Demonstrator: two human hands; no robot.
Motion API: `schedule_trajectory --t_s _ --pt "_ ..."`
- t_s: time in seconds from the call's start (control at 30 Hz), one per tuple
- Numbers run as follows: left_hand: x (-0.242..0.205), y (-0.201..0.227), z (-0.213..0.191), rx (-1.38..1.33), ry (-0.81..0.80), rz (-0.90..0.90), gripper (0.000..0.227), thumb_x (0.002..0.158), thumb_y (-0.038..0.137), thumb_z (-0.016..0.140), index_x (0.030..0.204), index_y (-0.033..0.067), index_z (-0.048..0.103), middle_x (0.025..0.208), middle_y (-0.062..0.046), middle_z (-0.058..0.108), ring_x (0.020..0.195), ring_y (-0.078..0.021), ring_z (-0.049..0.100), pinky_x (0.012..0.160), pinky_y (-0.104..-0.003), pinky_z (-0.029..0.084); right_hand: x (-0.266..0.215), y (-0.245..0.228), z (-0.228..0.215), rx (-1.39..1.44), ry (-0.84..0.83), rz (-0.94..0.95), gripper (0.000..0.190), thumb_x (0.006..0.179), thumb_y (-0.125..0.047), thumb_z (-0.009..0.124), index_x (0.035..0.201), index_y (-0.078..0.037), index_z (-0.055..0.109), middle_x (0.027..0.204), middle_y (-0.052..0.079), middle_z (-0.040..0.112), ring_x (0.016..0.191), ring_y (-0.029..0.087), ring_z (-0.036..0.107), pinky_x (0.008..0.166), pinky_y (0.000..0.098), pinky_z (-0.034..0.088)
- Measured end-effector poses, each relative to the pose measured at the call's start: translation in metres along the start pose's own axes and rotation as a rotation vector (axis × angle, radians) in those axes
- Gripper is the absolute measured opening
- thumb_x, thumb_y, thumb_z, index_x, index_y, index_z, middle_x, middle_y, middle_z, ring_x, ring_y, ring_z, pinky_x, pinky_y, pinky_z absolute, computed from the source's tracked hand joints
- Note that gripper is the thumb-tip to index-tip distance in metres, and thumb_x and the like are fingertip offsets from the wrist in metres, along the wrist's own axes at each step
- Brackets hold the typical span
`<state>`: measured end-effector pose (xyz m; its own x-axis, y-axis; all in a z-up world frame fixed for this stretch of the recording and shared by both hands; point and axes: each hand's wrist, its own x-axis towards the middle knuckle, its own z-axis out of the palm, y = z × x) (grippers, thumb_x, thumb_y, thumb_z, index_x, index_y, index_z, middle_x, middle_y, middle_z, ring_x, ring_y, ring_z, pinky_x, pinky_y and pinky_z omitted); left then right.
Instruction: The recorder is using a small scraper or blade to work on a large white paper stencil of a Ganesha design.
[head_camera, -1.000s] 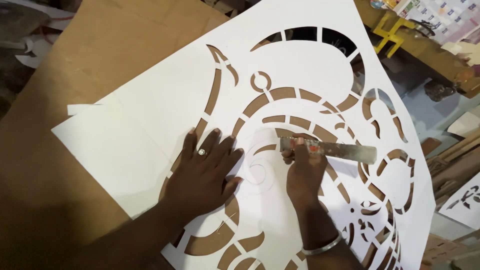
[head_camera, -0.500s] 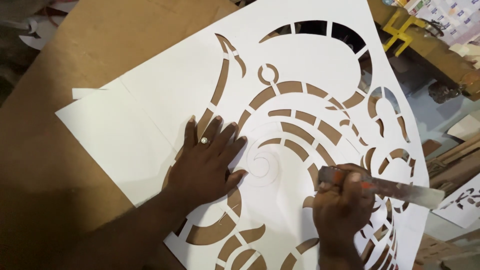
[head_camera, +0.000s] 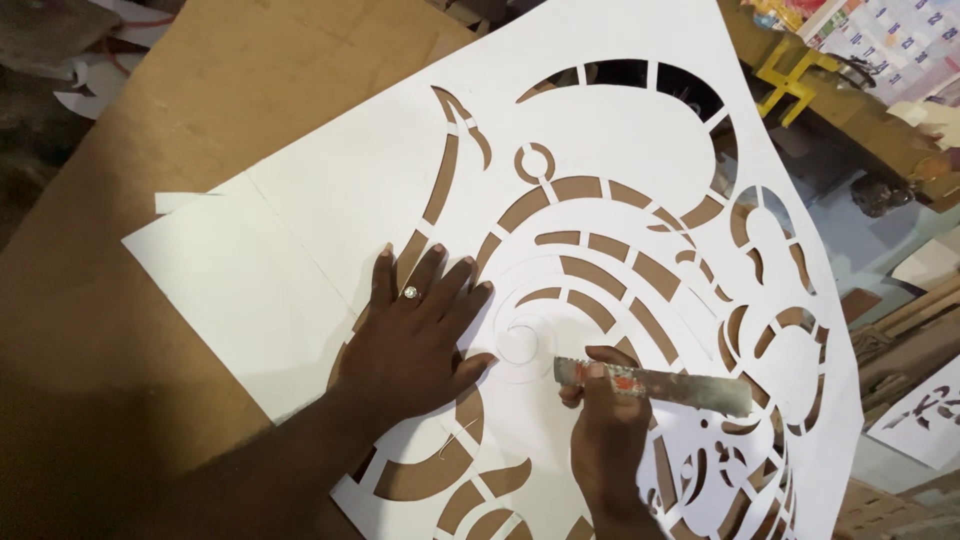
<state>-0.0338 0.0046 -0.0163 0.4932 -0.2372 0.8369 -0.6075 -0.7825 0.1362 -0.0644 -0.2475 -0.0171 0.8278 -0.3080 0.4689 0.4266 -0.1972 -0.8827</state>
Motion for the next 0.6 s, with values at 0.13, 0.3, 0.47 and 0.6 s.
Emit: schedule_trajectory --t_s 0.13,0.3,0.47,0.6 --pt "0.001 0.0 -0.001 -0.01 -0.037 -0.02 0.071 0.083 0.053 0.068 0.139 0.0108 0.058 0.148 -0.015 0.049 0.142 -0.0396 0.038 0.115 -0.073 0.016 0.004 0.0 0.0 -0.074 0.05 -0.029 0.03 0.1 -0.013 0.051 0.12 0.007 0.061 0.082 0.013 0.067 0.07 0.019 0.062 0.068 0.0333 0.052" --pt "-0.001 -0.001 0.003 -0.005 -0.043 -0.015 0.073 0.086 0.056 0.064 0.14 0.0079 0.056 0.149 -0.016 0.048 0.144 -0.0399 0.036 0.114 -0.073 0.016 0.003 -0.001 -0.036 -0.566 0.094 -0.41 0.043 0.115 -0.016 0.036 0.089 0.004 0.064 0.073 0.011 0.07 0.075 0.019 0.068 0.11 0.0309 0.047" --pt "-0.002 -0.001 0.003 0.012 -0.026 -0.004 0.074 0.088 0.056 0.062 0.141 0.0056 0.055 0.149 -0.017 0.048 0.143 -0.0403 0.038 0.114 -0.074 0.018 0.015 0.02 -0.146 -1.235 0.327 -0.55 0.029 0.11 -0.021 0.044 0.107 0.0 0.063 0.088 0.014 0.071 0.084 0.029 0.071 0.082 0.0395 0.058" --pt "-0.001 0.0 0.001 0.01 -0.038 0.0 0.074 0.087 0.056 0.063 0.141 0.0057 0.055 0.149 -0.017 0.05 0.143 -0.0406 0.039 0.113 -0.074 0.018 -0.015 0.027 -0.221 -0.888 0.499 -0.184 0.044 0.121 -0.013 0.031 0.104 0.004 0.067 0.085 0.017 0.072 0.076 0.027 0.071 0.077 0.0391 0.056"
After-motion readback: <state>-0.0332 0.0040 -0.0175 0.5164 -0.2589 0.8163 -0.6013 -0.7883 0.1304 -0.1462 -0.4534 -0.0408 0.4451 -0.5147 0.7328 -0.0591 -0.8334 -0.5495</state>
